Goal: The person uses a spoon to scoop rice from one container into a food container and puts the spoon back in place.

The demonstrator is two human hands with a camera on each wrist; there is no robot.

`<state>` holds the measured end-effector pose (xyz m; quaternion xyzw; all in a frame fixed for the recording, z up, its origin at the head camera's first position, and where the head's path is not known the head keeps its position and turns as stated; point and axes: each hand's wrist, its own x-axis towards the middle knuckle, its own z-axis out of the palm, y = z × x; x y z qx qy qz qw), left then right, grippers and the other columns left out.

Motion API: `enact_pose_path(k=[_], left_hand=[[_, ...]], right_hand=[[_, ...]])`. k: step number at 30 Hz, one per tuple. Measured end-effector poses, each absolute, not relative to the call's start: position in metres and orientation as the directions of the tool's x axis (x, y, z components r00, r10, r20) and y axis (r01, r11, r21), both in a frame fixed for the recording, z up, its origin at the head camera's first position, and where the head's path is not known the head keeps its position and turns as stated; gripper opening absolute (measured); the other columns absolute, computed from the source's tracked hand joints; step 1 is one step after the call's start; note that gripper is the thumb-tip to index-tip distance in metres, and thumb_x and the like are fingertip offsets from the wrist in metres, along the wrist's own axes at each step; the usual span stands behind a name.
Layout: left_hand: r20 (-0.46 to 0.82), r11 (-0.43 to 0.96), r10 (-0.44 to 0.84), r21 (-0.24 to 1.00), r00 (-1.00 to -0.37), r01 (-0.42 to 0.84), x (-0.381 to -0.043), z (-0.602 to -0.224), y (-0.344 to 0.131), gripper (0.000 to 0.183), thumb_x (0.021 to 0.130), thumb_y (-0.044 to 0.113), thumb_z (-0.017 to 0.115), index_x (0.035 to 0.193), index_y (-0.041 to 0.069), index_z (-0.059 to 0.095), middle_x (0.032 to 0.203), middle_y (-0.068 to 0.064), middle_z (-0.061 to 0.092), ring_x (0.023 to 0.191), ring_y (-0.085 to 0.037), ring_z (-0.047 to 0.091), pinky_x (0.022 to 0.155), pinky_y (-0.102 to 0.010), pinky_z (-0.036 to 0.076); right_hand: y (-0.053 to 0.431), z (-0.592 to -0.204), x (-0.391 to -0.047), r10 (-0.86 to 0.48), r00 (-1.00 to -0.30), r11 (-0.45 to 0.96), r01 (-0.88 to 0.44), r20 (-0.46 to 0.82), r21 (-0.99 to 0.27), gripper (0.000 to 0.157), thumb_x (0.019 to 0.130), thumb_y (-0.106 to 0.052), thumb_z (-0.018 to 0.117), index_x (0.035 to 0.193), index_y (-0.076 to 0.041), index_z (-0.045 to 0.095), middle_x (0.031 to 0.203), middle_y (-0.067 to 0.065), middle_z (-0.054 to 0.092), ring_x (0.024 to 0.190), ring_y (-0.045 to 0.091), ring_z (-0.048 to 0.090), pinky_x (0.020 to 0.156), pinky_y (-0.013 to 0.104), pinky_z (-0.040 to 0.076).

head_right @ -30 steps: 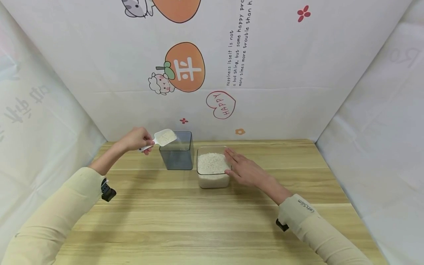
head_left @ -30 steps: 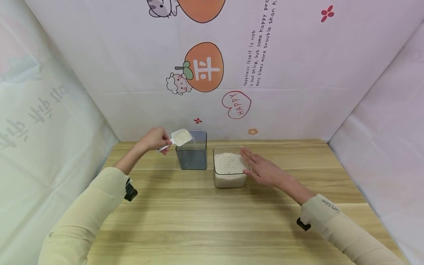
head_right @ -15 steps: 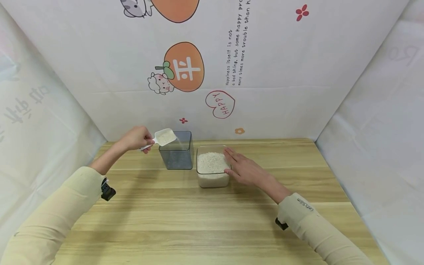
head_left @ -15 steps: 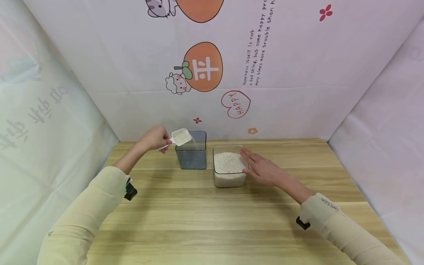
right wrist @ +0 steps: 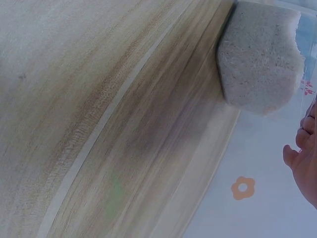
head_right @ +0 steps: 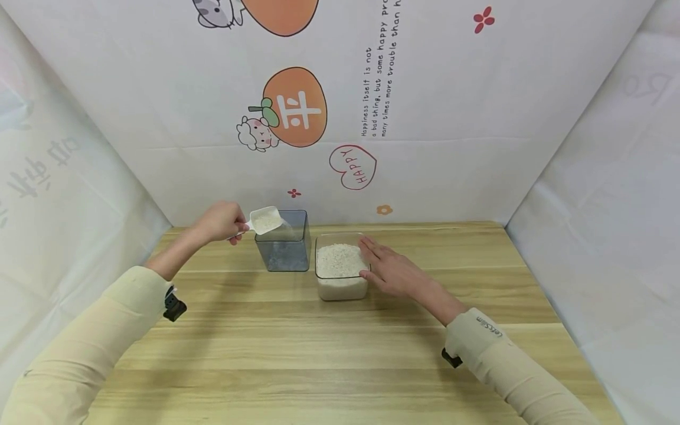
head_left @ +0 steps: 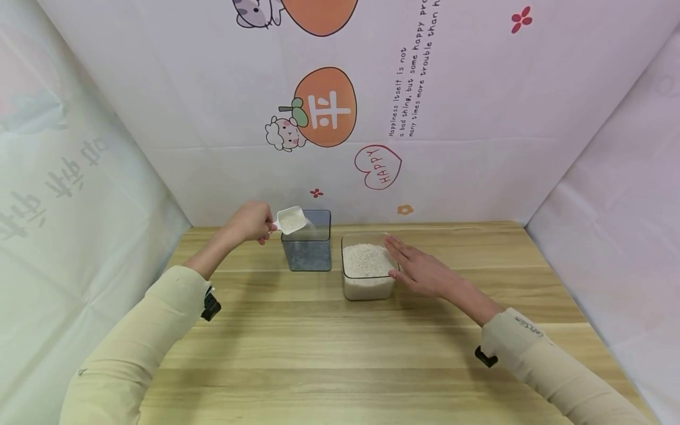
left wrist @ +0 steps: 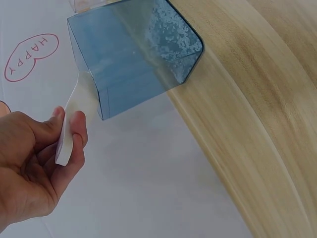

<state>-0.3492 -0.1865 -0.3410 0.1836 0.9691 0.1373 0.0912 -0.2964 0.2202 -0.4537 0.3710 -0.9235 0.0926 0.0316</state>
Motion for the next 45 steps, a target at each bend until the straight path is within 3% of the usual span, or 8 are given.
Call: enact_pose_path(k=[13, 20, 25, 35, 45], left_hand=[[-0.091, 0.912, 0.375, 0.212, -0.922, 0.350, -0.349, -0.342, -0.181, 0.032, 0.093, 0.005, 0.065, 0.062, 0.008, 0.062, 0.059, -0.004, 0.066, 0.050, -0.014, 0.062, 0.052, -0.025, 0.042], [-0.042, 0.921, 0.379, 0.110, -0.924, 0.373, -0.347, -0.344, -0.177, 0.016, 0.093, 0.010, 0.068, 0.079, 0.003, 0.066, 0.071, -0.007, 0.065, 0.056, -0.016, 0.058, 0.050, -0.024, 0.045], [-0.009, 0.922, 0.386, 0.034, -0.922, 0.385, -0.346, -0.345, -0.175, 0.017, 0.092, 0.012, 0.071, 0.077, 0.005, 0.065, 0.072, -0.005, 0.065, 0.062, -0.017, 0.053, 0.054, -0.027, 0.041], [0.050, 0.907, 0.419, -0.063, -0.907, 0.416, -0.344, -0.348, -0.172, 0.020, 0.091, 0.012, 0.071, 0.073, 0.006, 0.063, 0.075, -0.010, 0.069, 0.067, -0.025, 0.063, 0.060, -0.041, 0.053], [0.071, 0.896, 0.435, -0.132, -0.898, 0.424, -0.340, -0.351, -0.167, 0.008, 0.090, 0.008, 0.072, 0.082, 0.004, 0.071, 0.081, -0.011, 0.073, 0.068, -0.026, 0.066, 0.055, -0.037, 0.054]], right_hand=[[0.220, -0.452, -0.296, -0.679, -0.726, 0.710, -0.687, 0.107, -0.155, 0.070, 0.106, -0.038, 0.046, 0.157, 0.001, 0.017, 0.165, 0.019, 0.019, 0.150, 0.035, 0.027, 0.117, 0.051, 0.033], [0.219, -0.452, -0.297, -0.680, -0.725, 0.709, -0.688, 0.110, -0.153, 0.070, 0.106, -0.037, 0.046, 0.157, 0.002, 0.019, 0.165, 0.020, 0.019, 0.151, 0.035, 0.027, 0.117, 0.051, 0.033], [0.219, -0.453, -0.297, -0.685, -0.720, 0.707, -0.693, 0.109, -0.139, 0.069, 0.106, -0.037, 0.044, 0.156, 0.004, 0.019, 0.165, 0.021, 0.018, 0.152, 0.033, 0.024, 0.119, 0.051, 0.030], [0.219, -0.452, -0.296, -0.687, -0.718, 0.703, -0.696, 0.113, -0.150, 0.071, 0.106, -0.037, 0.046, 0.157, 0.003, 0.017, 0.165, 0.020, 0.018, 0.152, 0.033, 0.024, 0.120, 0.051, 0.029], [0.219, -0.452, -0.296, -0.682, -0.725, 0.709, -0.688, 0.100, -0.153, 0.071, 0.106, -0.038, 0.045, 0.157, 0.003, 0.017, 0.166, 0.019, 0.017, 0.152, 0.032, 0.025, 0.119, 0.051, 0.031]])
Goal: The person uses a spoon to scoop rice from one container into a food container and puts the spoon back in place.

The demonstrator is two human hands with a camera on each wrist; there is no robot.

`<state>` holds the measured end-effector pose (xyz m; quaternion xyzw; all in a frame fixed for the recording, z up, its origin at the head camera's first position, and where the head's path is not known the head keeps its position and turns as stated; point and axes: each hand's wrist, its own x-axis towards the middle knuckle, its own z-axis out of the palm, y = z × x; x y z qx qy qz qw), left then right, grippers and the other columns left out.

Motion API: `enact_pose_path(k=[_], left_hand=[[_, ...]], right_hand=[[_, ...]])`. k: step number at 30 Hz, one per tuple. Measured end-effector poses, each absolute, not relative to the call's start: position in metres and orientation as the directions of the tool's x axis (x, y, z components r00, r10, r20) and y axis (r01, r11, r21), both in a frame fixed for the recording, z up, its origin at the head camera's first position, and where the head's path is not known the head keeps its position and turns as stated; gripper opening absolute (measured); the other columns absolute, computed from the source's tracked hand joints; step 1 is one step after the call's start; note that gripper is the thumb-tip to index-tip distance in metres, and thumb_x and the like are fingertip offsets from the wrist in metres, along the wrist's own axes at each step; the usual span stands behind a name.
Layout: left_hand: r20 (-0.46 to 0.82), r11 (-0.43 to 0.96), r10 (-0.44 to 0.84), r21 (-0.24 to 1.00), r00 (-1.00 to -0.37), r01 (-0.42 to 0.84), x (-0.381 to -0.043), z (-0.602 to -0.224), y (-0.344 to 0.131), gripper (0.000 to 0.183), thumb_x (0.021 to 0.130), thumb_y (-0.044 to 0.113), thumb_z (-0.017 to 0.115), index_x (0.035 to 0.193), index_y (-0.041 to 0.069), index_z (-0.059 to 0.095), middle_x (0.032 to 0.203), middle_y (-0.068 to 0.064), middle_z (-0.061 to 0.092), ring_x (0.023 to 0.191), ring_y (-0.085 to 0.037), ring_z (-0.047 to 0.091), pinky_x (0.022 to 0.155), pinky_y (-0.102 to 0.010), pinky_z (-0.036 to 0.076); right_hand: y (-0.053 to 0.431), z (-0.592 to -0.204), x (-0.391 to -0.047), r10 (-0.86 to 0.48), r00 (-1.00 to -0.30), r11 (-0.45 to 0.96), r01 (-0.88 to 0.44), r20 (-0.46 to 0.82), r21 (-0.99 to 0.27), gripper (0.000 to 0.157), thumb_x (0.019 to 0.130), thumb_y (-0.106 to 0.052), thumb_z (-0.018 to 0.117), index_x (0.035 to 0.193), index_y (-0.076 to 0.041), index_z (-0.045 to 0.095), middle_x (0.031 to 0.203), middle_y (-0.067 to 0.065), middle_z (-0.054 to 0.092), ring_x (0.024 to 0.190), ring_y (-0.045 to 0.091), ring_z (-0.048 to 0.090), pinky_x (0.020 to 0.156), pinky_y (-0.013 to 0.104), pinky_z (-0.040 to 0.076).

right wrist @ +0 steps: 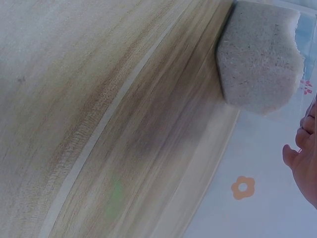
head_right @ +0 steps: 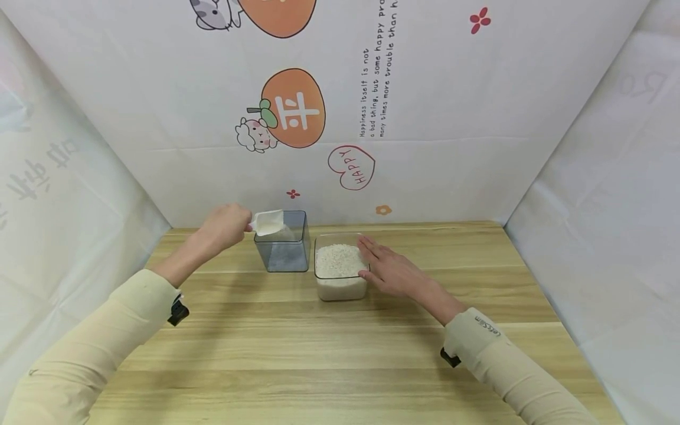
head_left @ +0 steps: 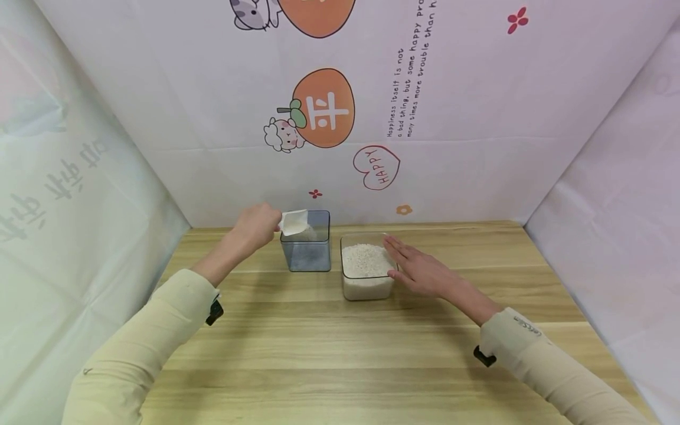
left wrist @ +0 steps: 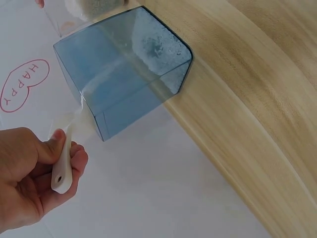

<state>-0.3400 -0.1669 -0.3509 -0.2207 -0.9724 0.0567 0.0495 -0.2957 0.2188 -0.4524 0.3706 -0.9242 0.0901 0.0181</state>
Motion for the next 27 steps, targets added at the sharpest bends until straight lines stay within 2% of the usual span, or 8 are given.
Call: enact_pose_path(k=[6, 9, 13, 15, 21, 24, 27], left_hand=[[0.118, 0.866, 0.478, -0.230, -0.870, 0.445, -0.336, -0.354, -0.166, 0.009, 0.089, 0.012, 0.073, 0.084, 0.004, 0.072, 0.079, -0.012, 0.073, 0.069, -0.031, 0.068, 0.057, -0.041, 0.057], [0.137, 0.854, 0.493, -0.266, -0.859, 0.448, -0.335, -0.355, -0.165, 0.011, 0.090, 0.007, 0.070, 0.079, 0.006, 0.069, 0.074, -0.010, 0.071, 0.062, -0.025, 0.063, 0.053, -0.040, 0.054], [0.167, 0.826, 0.527, -0.331, -0.833, 0.456, -0.333, -0.358, -0.164, 0.018, 0.089, -0.002, 0.065, 0.073, 0.007, 0.066, 0.067, -0.007, 0.067, 0.054, -0.017, 0.049, 0.046, -0.036, 0.048], [0.190, 0.814, 0.539, -0.366, -0.820, 0.451, -0.333, -0.359, -0.163, 0.019, 0.087, -0.004, 0.065, 0.071, 0.007, 0.066, 0.065, -0.006, 0.067, 0.052, -0.017, 0.048, 0.045, -0.035, 0.047], [0.264, 0.822, 0.531, -0.389, -0.805, 0.415, -0.331, -0.364, -0.163, 0.018, 0.084, -0.004, 0.067, 0.071, 0.007, 0.068, 0.065, -0.007, 0.068, 0.053, -0.022, 0.060, 0.046, -0.038, 0.051], [0.299, 0.847, 0.507, -0.350, -0.809, 0.401, -0.328, -0.364, -0.163, 0.014, 0.085, -0.005, 0.066, 0.074, 0.003, 0.070, 0.067, -0.011, 0.069, 0.057, -0.027, 0.064, 0.049, -0.040, 0.054], [0.322, 0.865, 0.492, -0.289, -0.809, 0.411, -0.326, -0.361, -0.160, 0.008, 0.087, 0.003, 0.070, 0.080, 0.002, 0.073, 0.072, -0.014, 0.071, 0.061, -0.031, 0.067, 0.050, -0.042, 0.055]], right_hand=[[0.219, -0.452, -0.295, -0.683, -0.723, 0.707, -0.691, 0.108, -0.151, 0.070, 0.106, -0.037, 0.045, 0.156, 0.004, 0.018, 0.165, 0.020, 0.017, 0.151, 0.033, 0.026, 0.118, 0.052, 0.031], [0.219, -0.452, -0.295, -0.682, -0.723, 0.708, -0.690, 0.111, -0.150, 0.070, 0.106, -0.037, 0.045, 0.156, 0.003, 0.018, 0.165, 0.020, 0.018, 0.151, 0.034, 0.026, 0.118, 0.051, 0.031], [0.218, -0.451, -0.294, -0.681, -0.725, 0.710, -0.689, 0.107, -0.145, 0.070, 0.106, -0.037, 0.046, 0.157, 0.003, 0.018, 0.166, 0.019, 0.017, 0.152, 0.032, 0.025, 0.120, 0.050, 0.030], [0.219, -0.451, -0.294, -0.681, -0.724, 0.710, -0.689, 0.107, -0.144, 0.070, 0.106, -0.037, 0.046, 0.156, 0.003, 0.018, 0.166, 0.018, 0.015, 0.152, 0.032, 0.025, 0.120, 0.050, 0.029], [0.220, -0.451, -0.293, -0.686, -0.718, 0.706, -0.696, 0.113, -0.131, 0.070, 0.106, -0.037, 0.045, 0.156, 0.004, 0.018, 0.165, 0.020, 0.017, 0.151, 0.033, 0.026, 0.119, 0.050, 0.030], [0.220, -0.450, -0.293, -0.688, -0.717, 0.706, -0.697, 0.111, -0.129, 0.070, 0.106, -0.037, 0.045, 0.156, 0.004, 0.018, 0.165, 0.021, 0.018, 0.151, 0.033, 0.026, 0.119, 0.050, 0.030], [0.220, -0.450, -0.292, -0.687, -0.718, 0.706, -0.696, 0.116, -0.128, 0.070, 0.106, -0.036, 0.046, 0.156, 0.004, 0.019, 0.165, 0.021, 0.019, 0.151, 0.034, 0.027, 0.119, 0.051, 0.031]])
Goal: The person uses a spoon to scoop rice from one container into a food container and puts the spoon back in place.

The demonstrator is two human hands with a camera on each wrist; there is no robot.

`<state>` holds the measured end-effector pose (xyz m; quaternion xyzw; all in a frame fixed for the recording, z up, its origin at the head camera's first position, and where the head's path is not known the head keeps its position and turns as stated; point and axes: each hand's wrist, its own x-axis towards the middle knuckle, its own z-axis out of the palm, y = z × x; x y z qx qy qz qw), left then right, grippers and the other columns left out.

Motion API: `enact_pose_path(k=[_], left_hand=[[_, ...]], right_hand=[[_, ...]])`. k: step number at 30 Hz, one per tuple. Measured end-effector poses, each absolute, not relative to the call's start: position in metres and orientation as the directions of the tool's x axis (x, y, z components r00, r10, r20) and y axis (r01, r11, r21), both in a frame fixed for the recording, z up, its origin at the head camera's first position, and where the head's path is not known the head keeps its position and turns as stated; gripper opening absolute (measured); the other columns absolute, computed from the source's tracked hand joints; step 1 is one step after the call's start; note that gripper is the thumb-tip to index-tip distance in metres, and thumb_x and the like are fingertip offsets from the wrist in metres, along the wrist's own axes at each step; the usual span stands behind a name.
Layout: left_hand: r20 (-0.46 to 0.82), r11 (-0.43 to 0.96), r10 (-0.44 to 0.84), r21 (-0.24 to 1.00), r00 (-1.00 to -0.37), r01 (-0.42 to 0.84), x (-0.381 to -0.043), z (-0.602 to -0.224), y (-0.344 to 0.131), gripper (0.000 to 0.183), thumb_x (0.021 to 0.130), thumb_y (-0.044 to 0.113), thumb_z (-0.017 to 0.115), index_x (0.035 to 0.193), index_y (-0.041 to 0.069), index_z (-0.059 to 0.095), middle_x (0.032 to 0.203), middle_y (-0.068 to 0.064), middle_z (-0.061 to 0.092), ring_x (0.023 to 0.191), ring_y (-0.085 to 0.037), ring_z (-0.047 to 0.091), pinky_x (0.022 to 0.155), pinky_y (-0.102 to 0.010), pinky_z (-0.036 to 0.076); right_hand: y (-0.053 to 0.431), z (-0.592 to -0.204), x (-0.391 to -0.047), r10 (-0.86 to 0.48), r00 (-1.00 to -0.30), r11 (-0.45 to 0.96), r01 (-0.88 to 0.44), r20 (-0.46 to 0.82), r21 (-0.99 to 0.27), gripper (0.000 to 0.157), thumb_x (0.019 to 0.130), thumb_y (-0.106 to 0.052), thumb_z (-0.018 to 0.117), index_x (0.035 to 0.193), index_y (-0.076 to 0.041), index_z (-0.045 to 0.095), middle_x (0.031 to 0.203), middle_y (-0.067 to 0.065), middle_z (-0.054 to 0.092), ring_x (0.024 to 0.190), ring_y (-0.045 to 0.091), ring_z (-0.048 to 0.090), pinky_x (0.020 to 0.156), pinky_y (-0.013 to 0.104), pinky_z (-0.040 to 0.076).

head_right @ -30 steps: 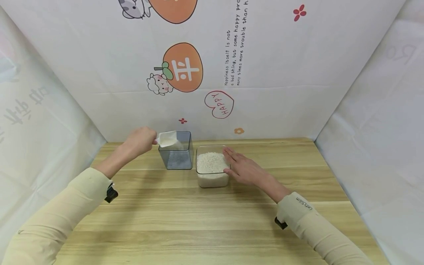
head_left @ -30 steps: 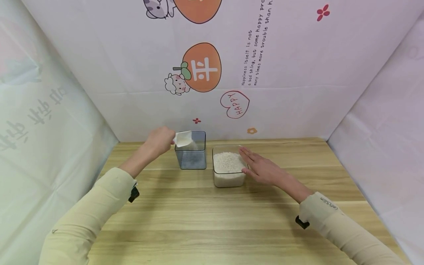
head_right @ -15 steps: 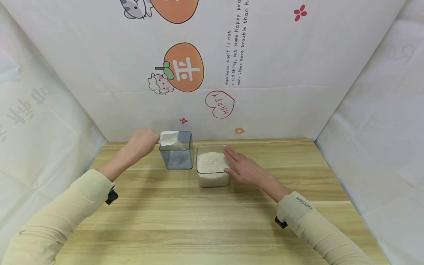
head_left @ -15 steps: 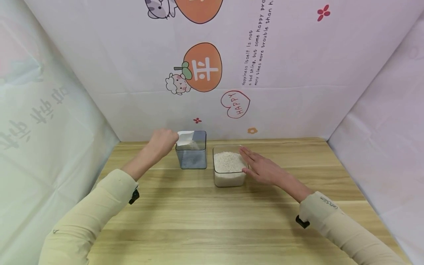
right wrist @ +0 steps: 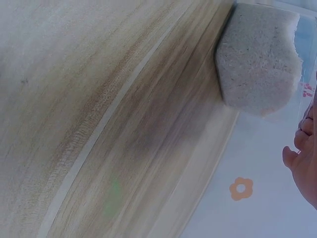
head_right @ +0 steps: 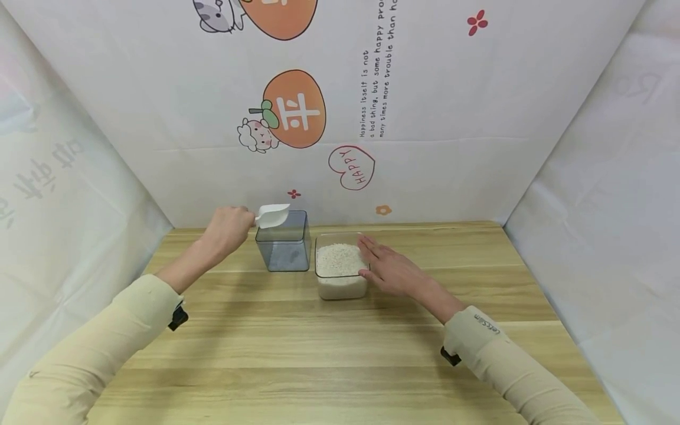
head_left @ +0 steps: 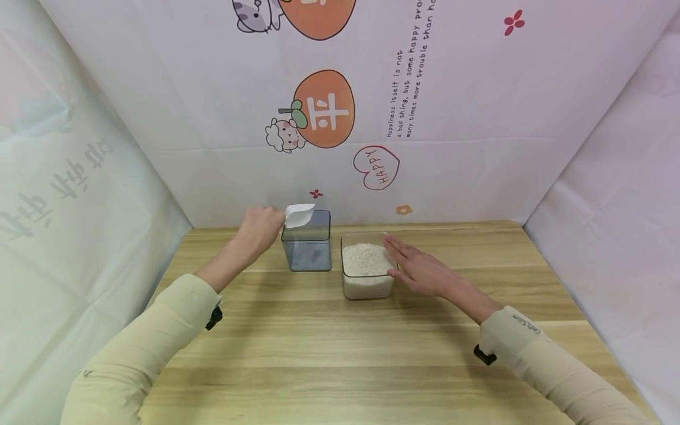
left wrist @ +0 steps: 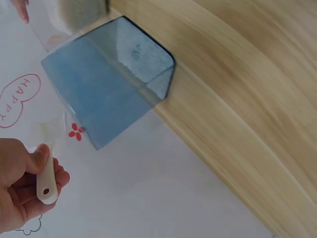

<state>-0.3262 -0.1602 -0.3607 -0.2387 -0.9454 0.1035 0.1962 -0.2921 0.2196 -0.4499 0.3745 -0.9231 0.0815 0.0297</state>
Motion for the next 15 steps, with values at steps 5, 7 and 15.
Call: enact_pose_path(k=[5, 7, 15], left_hand=[[0.306, 0.864, 0.502, -0.212, -0.809, 0.456, -0.320, -0.352, -0.151, 0.016, 0.086, 0.017, 0.077, 0.090, 0.001, 0.075, 0.081, -0.015, 0.075, 0.066, -0.030, 0.069, 0.051, -0.041, 0.054], [0.285, 0.862, 0.507, -0.195, -0.814, 0.469, -0.317, -0.348, -0.146, 0.017, 0.086, 0.017, 0.077, 0.092, 0.001, 0.076, 0.083, -0.015, 0.075, 0.067, -0.028, 0.070, 0.050, -0.037, 0.053], [0.204, 0.845, 0.535, -0.150, -0.820, 0.514, -0.309, -0.340, -0.123, 0.012, 0.087, 0.016, 0.077, 0.089, 0.005, 0.076, 0.085, -0.009, 0.077, 0.061, -0.017, 0.063, 0.044, -0.024, 0.038]], right_hand=[[0.220, -0.450, -0.291, -0.687, -0.717, 0.706, -0.697, 0.118, -0.125, 0.068, 0.106, -0.035, 0.045, 0.156, 0.005, 0.020, 0.164, 0.022, 0.019, 0.151, 0.034, 0.027, 0.118, 0.051, 0.032], [0.220, -0.450, -0.291, -0.689, -0.715, 0.704, -0.699, 0.118, -0.130, 0.068, 0.106, -0.034, 0.045, 0.155, 0.005, 0.021, 0.165, 0.022, 0.019, 0.150, 0.035, 0.027, 0.117, 0.051, 0.033], [0.220, -0.451, -0.290, -0.686, -0.718, 0.703, -0.696, 0.120, -0.146, 0.067, 0.107, -0.035, 0.044, 0.157, 0.002, 0.019, 0.165, 0.020, 0.018, 0.150, 0.035, 0.028, 0.117, 0.051, 0.033]])
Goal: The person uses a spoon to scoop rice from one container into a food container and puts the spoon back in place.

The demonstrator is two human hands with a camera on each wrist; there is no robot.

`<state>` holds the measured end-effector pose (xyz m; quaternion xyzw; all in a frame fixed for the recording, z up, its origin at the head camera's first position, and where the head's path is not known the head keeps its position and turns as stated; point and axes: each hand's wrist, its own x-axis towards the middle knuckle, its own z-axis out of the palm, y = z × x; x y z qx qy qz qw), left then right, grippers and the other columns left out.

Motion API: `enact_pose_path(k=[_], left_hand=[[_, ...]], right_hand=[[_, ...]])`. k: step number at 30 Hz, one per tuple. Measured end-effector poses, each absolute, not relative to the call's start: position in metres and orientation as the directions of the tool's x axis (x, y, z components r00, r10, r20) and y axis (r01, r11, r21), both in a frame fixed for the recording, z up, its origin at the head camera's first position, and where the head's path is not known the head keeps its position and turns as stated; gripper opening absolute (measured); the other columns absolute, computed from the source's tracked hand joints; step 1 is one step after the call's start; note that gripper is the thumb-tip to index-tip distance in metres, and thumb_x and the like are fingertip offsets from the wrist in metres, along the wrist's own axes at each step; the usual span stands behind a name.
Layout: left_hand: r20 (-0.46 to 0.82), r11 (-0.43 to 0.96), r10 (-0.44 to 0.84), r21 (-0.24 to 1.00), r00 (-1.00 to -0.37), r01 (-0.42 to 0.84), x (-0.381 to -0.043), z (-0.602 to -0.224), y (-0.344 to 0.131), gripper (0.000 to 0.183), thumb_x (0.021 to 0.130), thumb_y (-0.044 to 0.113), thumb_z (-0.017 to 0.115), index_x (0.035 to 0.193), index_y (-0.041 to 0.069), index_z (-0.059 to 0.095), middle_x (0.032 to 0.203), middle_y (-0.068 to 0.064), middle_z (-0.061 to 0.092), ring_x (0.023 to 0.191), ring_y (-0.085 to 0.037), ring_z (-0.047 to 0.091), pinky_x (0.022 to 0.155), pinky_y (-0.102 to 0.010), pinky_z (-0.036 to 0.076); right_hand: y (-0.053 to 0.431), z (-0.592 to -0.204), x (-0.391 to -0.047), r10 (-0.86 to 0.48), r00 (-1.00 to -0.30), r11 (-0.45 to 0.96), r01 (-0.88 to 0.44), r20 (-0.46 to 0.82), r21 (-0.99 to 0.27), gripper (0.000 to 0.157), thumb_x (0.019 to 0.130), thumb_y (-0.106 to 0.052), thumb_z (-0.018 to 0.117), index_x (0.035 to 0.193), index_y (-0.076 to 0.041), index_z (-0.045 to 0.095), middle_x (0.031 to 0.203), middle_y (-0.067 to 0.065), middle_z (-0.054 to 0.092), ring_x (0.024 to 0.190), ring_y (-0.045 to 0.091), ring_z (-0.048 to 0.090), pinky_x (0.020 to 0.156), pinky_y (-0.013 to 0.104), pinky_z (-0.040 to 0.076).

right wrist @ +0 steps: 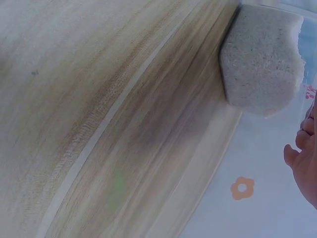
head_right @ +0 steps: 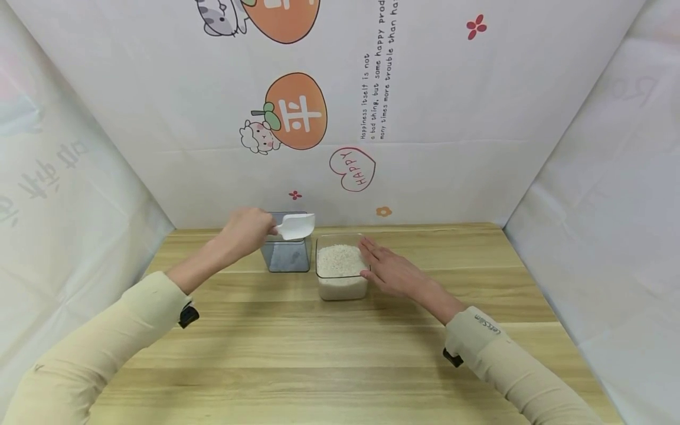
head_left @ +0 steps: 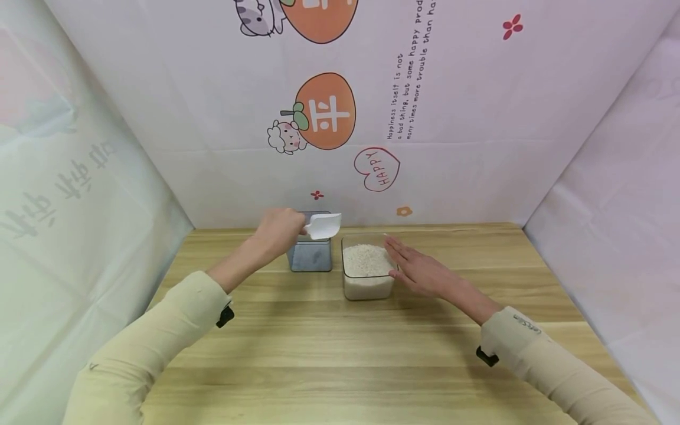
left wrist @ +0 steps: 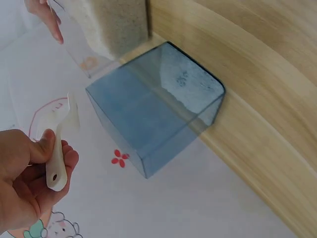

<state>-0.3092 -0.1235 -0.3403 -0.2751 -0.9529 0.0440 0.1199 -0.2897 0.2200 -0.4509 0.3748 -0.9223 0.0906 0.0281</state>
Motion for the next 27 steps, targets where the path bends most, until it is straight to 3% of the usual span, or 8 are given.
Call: enact_pose_path(k=[8, 14, 18, 27], left_hand=[[0.175, 0.809, 0.581, -0.233, -0.795, 0.540, -0.305, -0.340, -0.100, 0.016, 0.089, 0.022, 0.075, 0.097, 0.008, 0.078, 0.088, -0.007, 0.077, 0.069, -0.022, 0.070, 0.053, -0.033, 0.055], [0.146, 0.769, 0.620, -0.305, -0.770, 0.561, -0.303, -0.345, -0.083, 0.016, 0.090, 0.018, 0.074, 0.103, 0.009, 0.077, 0.089, -0.006, 0.076, 0.067, -0.021, 0.069, 0.054, -0.033, 0.056], [0.161, 0.720, 0.667, -0.391, -0.728, 0.573, -0.302, -0.350, -0.071, 0.008, 0.092, 0.010, 0.070, 0.095, 0.011, 0.078, 0.081, -0.005, 0.074, 0.062, -0.016, 0.065, 0.053, -0.031, 0.055], [0.243, 0.601, 0.757, -0.623, -0.607, 0.500, -0.299, -0.372, -0.044, 0.019, 0.092, 0.009, 0.067, 0.077, 0.017, 0.077, 0.066, 0.001, 0.065, 0.058, -0.007, 0.058, 0.048, -0.024, 0.052]], right_hand=[[0.220, -0.453, -0.292, -0.686, -0.714, 0.699, -0.700, 0.140, -0.144, 0.066, 0.106, -0.034, 0.046, 0.156, 0.003, 0.022, 0.164, 0.021, 0.019, 0.149, 0.036, 0.030, 0.115, 0.051, 0.036], [0.219, -0.453, -0.291, -0.676, -0.727, 0.713, -0.686, 0.117, -0.147, 0.067, 0.107, -0.036, 0.043, 0.157, 0.001, 0.019, 0.166, 0.017, 0.013, 0.150, 0.034, 0.027, 0.116, 0.050, 0.035], [0.219, -0.452, -0.290, -0.675, -0.728, 0.711, -0.685, 0.119, -0.160, 0.066, 0.107, -0.035, 0.044, 0.156, 0.002, 0.021, 0.166, 0.017, 0.014, 0.151, 0.034, 0.026, 0.116, 0.050, 0.034], [0.220, -0.452, -0.290, -0.678, -0.723, 0.703, -0.690, 0.130, -0.172, 0.065, 0.106, -0.034, 0.045, 0.155, 0.003, 0.024, 0.166, 0.018, 0.016, 0.150, 0.035, 0.027, 0.115, 0.051, 0.035]])
